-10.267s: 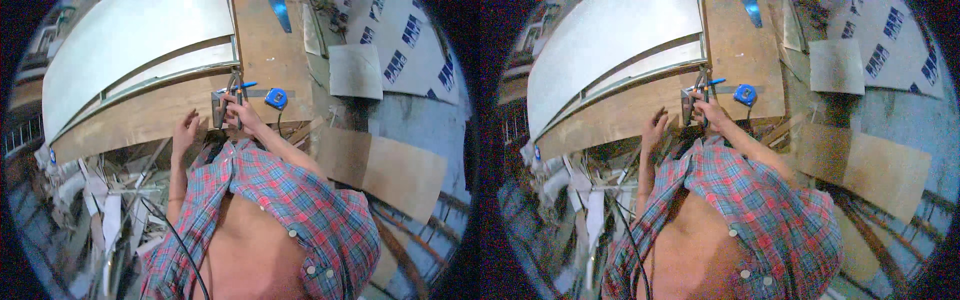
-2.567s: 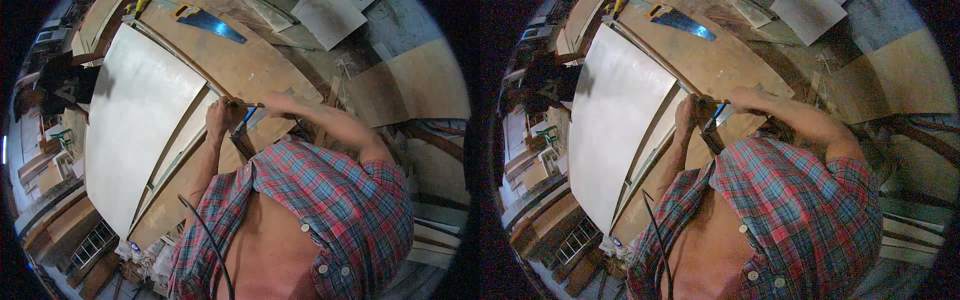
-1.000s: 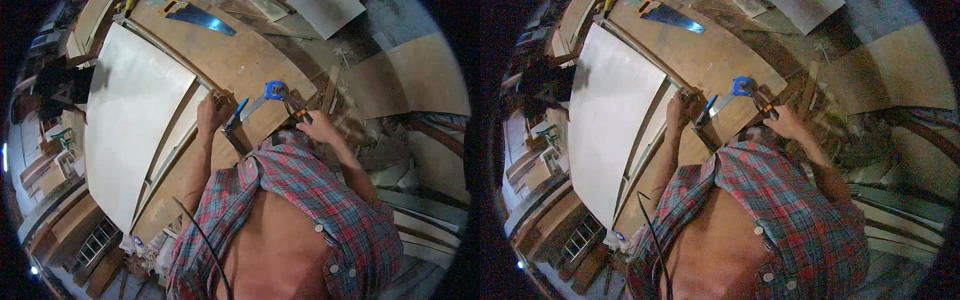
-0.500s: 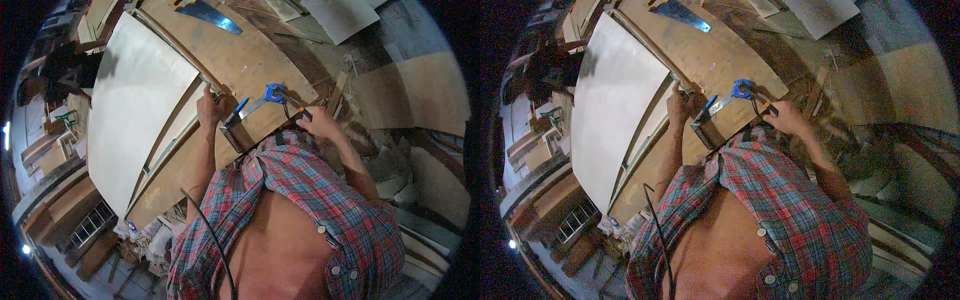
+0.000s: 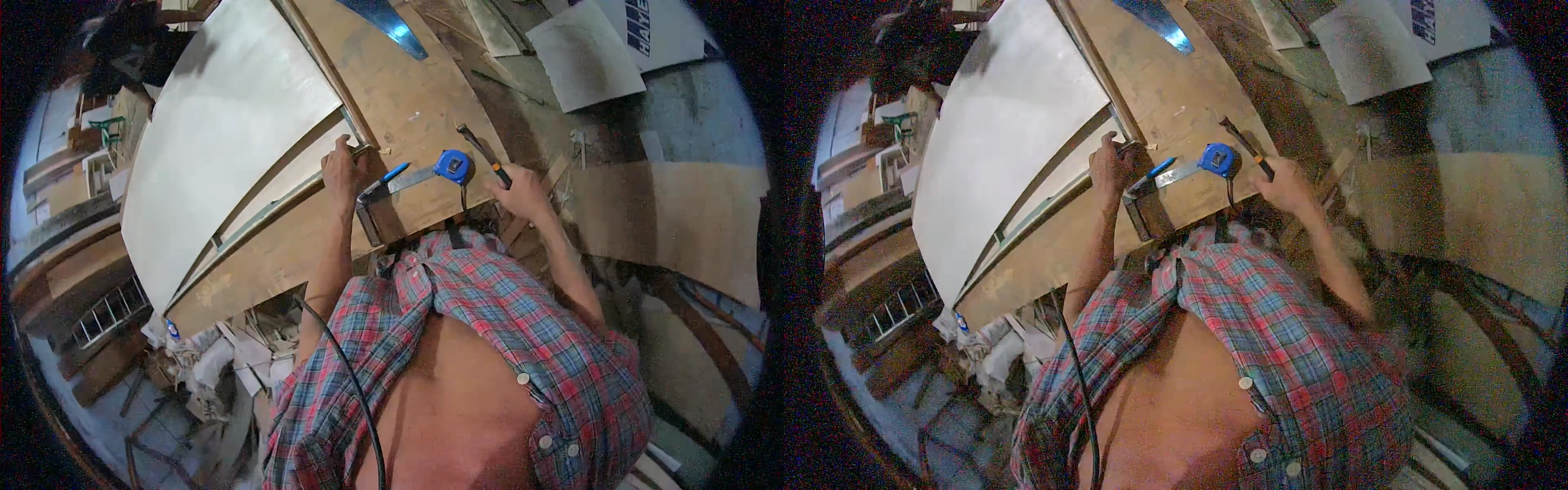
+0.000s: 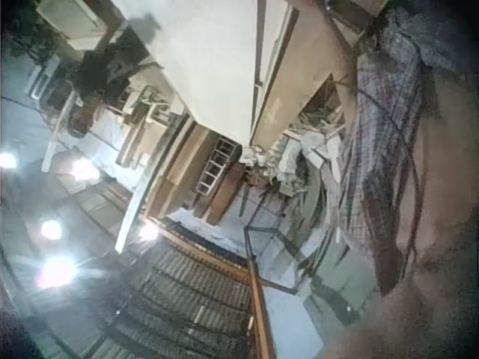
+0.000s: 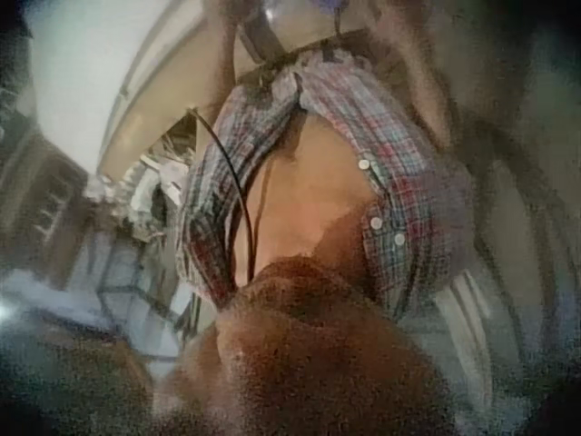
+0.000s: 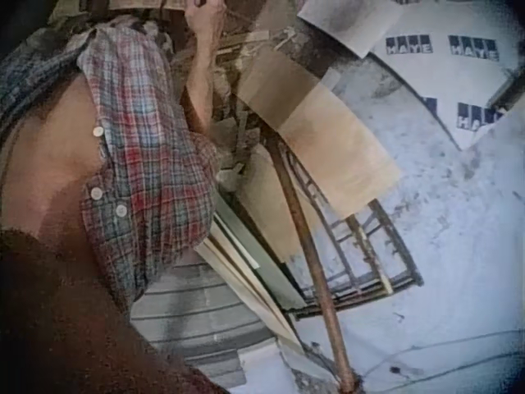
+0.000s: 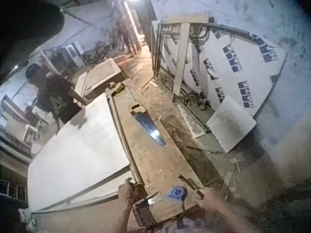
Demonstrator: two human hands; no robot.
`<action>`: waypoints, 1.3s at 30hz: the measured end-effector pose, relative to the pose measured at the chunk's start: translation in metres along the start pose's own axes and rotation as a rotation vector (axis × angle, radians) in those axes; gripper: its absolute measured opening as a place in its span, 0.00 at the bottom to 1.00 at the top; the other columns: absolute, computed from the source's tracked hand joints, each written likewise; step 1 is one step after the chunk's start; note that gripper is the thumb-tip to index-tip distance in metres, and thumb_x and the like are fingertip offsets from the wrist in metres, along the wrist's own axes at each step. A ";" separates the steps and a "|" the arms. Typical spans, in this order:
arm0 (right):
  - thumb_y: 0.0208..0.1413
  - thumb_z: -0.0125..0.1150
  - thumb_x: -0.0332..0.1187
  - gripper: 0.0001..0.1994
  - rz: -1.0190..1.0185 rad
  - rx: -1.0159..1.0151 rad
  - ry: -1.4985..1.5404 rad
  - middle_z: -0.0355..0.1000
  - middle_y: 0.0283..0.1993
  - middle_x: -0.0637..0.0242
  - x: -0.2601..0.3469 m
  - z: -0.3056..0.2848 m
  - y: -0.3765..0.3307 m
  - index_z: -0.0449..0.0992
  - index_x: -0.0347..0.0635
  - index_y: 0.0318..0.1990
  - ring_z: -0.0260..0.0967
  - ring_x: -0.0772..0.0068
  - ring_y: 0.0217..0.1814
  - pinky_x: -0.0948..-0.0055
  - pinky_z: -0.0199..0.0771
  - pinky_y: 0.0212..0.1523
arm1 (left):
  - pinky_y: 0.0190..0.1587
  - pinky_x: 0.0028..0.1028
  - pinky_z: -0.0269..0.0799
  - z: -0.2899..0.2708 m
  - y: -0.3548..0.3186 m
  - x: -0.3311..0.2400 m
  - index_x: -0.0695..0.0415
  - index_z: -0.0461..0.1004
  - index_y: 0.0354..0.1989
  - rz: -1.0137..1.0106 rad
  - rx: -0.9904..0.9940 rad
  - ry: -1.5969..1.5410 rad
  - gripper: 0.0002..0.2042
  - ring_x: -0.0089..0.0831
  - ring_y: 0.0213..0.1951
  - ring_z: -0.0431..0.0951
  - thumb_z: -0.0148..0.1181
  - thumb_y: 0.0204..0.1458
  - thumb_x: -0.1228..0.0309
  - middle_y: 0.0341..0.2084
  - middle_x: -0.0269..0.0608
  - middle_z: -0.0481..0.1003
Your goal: The person positions large plywood panels on a frame, uses a pneumatic nail gun to secure wood strips and panels together, and then uses pliers to remove a nail.
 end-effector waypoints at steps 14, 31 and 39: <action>0.43 0.68 0.40 0.12 -0.302 -0.008 -0.250 0.73 0.40 0.65 0.009 0.057 -0.062 0.80 0.49 0.36 0.72 0.58 0.41 0.63 0.74 0.40 | 0.40 0.29 0.74 0.027 -0.123 -0.046 0.64 0.63 0.55 -0.403 0.430 -1.482 0.20 0.31 0.40 0.77 0.57 0.57 0.67 0.41 0.44 0.76; 0.41 0.70 0.37 0.11 -0.478 0.050 -0.311 0.71 0.39 0.62 0.029 0.107 -0.041 0.78 0.44 0.31 0.70 0.57 0.42 0.61 0.72 0.40 | 0.33 0.22 0.72 0.042 -0.151 0.012 0.64 0.68 0.42 -0.383 0.341 -1.580 0.12 0.22 0.29 0.75 0.61 0.51 0.75 0.27 0.36 0.75; 0.45 0.68 0.37 0.11 -0.419 0.109 -0.177 0.73 0.32 0.58 -0.009 0.052 0.003 0.78 0.40 0.32 0.70 0.51 0.37 0.60 0.70 0.36 | 0.29 0.20 0.69 0.027 -0.120 -0.051 0.62 0.69 0.40 -0.327 0.225 -1.504 0.11 0.19 0.26 0.73 0.61 0.50 0.76 0.26 0.34 0.74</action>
Point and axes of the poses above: each hand's wrist, its own y-axis towards the middle knuckle, its own z-axis out of the palm, x = y × z, the point moved 2 cm from there along y, towards the middle knuckle
